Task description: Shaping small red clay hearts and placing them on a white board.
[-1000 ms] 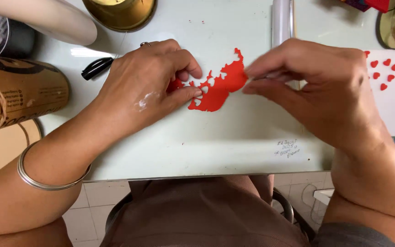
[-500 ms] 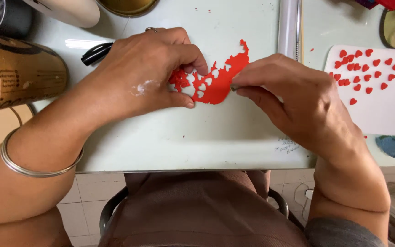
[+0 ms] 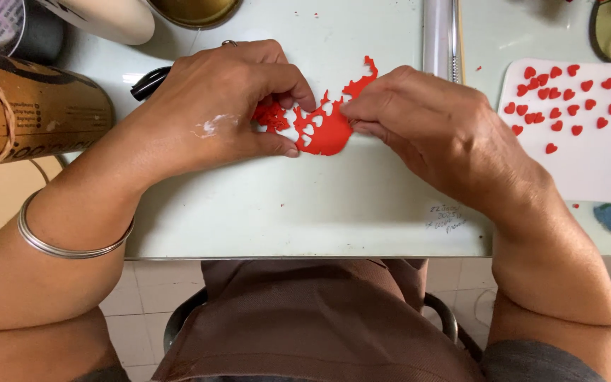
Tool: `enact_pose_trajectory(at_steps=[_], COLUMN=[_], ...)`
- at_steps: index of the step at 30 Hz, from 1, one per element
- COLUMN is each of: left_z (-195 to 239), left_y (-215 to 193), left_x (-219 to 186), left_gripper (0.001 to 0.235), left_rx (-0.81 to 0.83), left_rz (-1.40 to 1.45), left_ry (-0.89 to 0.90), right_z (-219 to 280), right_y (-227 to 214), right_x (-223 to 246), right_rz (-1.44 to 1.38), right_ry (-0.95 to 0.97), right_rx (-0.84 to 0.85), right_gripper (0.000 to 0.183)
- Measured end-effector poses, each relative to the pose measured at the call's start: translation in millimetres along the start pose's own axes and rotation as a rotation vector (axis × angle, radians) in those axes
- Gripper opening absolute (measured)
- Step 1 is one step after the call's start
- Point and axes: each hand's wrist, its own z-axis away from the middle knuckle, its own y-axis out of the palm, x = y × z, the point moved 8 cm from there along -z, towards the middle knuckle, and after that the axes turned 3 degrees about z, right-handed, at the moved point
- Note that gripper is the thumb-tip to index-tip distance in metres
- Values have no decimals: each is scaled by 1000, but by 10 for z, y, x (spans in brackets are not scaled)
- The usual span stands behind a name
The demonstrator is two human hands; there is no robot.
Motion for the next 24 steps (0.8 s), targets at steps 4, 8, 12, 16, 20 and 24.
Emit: enact_pose_trajectory(at_steps=[4,8,12,16,20,24], left_z=[-7,-16,-17,-21,-16,-18], left_y=[-3,-5,-3,9,1,-1], left_x=[-56,-77,-55,-37,-37,-34], left_gripper=[36,32,30,31,30,30], left_rx=[-1,-4,-4,-18,-36,-34], left_rz=[-14,-12,1,-17,-14,-13], left_ry=[42,-5,-34,-7,-23,-41], right_z=[18,55,44,47,77,98], right_y=[-80,-67,-23,37,110,127], right_x=[4,-24,15,89,115,142], right_rz=[54,-62,9,165,250,282], right_ry=[23,45,-48,-181,-211,-259], right_rx=[11,37,44,65,106,81], right_gripper=[13,23,35,18,20,22])
